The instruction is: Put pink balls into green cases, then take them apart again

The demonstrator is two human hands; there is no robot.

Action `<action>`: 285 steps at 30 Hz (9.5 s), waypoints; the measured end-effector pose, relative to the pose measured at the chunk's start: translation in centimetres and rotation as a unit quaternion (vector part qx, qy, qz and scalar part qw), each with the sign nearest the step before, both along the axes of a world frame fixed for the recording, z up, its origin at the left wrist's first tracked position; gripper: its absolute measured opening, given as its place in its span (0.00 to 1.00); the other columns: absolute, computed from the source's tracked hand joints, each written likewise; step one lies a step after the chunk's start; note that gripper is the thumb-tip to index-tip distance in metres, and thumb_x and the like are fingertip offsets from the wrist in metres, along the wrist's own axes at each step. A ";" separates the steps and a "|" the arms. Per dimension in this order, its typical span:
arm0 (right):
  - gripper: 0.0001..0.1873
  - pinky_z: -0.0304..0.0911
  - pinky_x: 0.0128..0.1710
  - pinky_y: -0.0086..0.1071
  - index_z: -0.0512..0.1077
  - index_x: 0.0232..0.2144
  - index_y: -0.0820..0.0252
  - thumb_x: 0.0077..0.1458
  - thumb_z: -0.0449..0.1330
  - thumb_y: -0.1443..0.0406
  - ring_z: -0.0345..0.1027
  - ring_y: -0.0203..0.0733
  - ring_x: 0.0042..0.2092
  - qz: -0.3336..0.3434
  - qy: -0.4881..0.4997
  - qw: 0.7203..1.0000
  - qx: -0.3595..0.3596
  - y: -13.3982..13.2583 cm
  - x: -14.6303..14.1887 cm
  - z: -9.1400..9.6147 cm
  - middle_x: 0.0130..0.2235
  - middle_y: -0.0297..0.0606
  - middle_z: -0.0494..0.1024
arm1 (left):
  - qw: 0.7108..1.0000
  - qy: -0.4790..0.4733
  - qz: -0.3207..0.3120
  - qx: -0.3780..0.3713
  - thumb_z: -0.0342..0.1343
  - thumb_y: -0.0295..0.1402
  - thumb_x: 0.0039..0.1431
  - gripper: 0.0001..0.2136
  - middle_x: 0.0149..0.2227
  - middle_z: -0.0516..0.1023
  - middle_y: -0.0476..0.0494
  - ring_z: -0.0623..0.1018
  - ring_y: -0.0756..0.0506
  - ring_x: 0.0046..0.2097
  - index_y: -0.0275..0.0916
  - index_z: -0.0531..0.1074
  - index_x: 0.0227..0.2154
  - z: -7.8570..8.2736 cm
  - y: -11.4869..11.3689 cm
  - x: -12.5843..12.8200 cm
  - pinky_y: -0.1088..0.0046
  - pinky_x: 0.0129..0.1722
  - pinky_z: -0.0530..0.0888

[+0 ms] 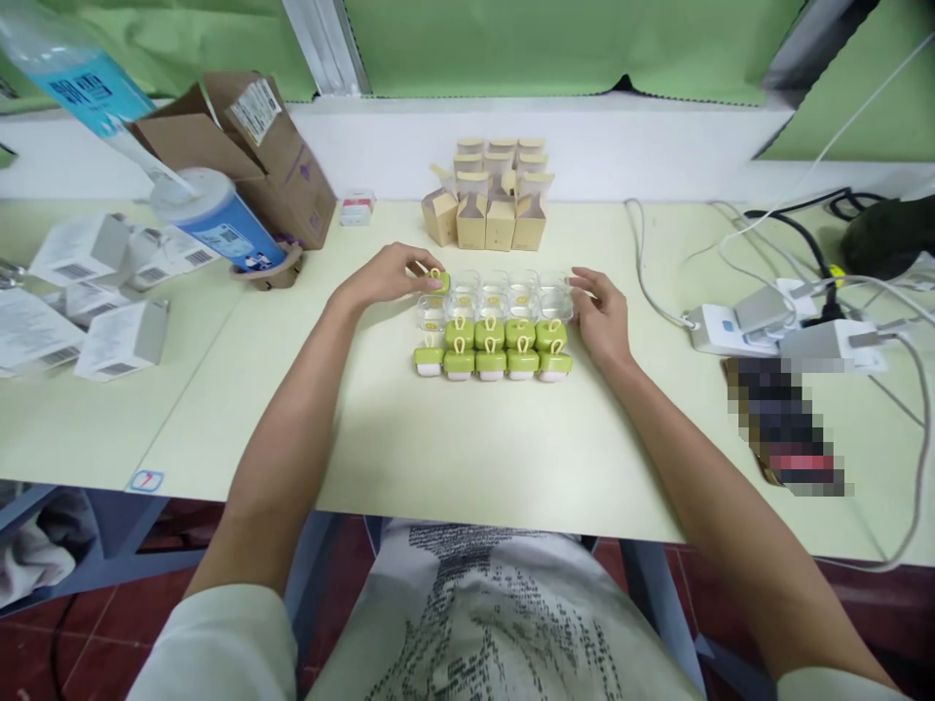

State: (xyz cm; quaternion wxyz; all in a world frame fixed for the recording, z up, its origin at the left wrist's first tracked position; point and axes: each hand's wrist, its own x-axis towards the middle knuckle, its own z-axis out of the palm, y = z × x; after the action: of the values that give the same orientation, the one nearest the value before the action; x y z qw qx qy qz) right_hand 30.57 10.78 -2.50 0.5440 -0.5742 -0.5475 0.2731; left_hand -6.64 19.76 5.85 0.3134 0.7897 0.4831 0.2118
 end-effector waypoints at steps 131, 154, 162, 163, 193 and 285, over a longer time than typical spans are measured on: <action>0.08 0.68 0.28 0.34 0.78 0.33 0.55 0.51 0.59 0.65 0.67 0.35 0.23 -0.073 0.010 0.997 0.021 -0.2 -0.5 0.8 0.36 0.33 0.83 | 0.947 0.310 -0.079 0.038 0.75 0.45 0.53 0.45 0.71 0.77 0.37 0.79 0.36 0.69 0.43 0.66 0.73 5.3 -2.8 1.7 0.68 0.63 0.76; 0.08 0.69 0.29 0.35 0.77 0.34 0.54 0.51 0.59 0.65 0.68 0.36 0.24 -0.068 -0.002 0.998 0.017 -0.3 -0.6 0.8 0.36 0.33 0.84 | 0.955 0.282 -0.082 0.036 0.74 0.46 0.52 0.44 0.72 0.76 0.38 0.80 0.37 0.66 0.43 0.69 0.72 5.0 -2.4 1.5 0.67 0.64 0.76; 0.18 0.72 0.28 0.36 0.79 0.47 0.54 0.53 0.62 0.64 0.72 0.36 0.27 -0.055 0.002 0.998 0.005 -0.3 -0.4 0.6 0.54 0.41 0.86 | 0.941 0.328 -0.084 0.003 0.74 0.51 0.51 0.52 0.75 0.72 0.40 0.76 0.35 0.72 0.48 0.60 0.78 5.5 -2.4 0.4 0.68 0.67 0.73; 0.20 0.72 0.27 0.36 0.80 0.49 0.54 0.54 0.62 0.63 0.71 0.36 0.26 -0.051 0.003 0.999 0.002 -0.2 -0.4 0.6 0.55 0.42 0.86 | 0.943 0.322 -0.084 0.001 0.74 0.50 0.51 0.52 0.74 0.74 0.40 0.77 0.36 0.71 0.47 0.61 0.77 5.4 -2.3 0.4 0.68 0.67 0.74; 0.19 0.71 0.32 0.39 0.88 0.44 0.61 0.56 0.66 0.56 0.68 0.41 0.24 -0.014 0.009 0.999 -0.038 0.1 -0.2 0.5 0.22 0.31 0.76 | 0.959 0.219 -0.159 0.088 0.70 0.41 0.57 0.13 0.42 0.88 0.43 0.85 0.40 0.45 0.40 0.86 0.41 7.6 -5.2 3.4 0.65 0.48 0.75; 0.24 0.65 0.28 0.37 0.86 0.43 0.61 0.51 0.64 0.51 0.65 0.40 0.23 -0.038 -0.004 0.998 -0.043 -0.3 -0.8 1.0 0.21 0.29 0.74 | 0.978 0.136 0.036 0.151 0.64 0.30 0.64 0.08 0.48 0.88 0.33 0.81 0.31 0.57 0.40 0.88 0.41 0.3 -2.0 7.1 0.53 0.60 0.76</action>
State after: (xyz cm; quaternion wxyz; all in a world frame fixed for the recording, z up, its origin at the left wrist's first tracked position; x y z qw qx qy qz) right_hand 29.79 10.45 -1.48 0.5260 -0.6186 -0.5155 0.2736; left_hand 0.45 17.79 6.18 0.1139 0.8314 0.5119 0.1836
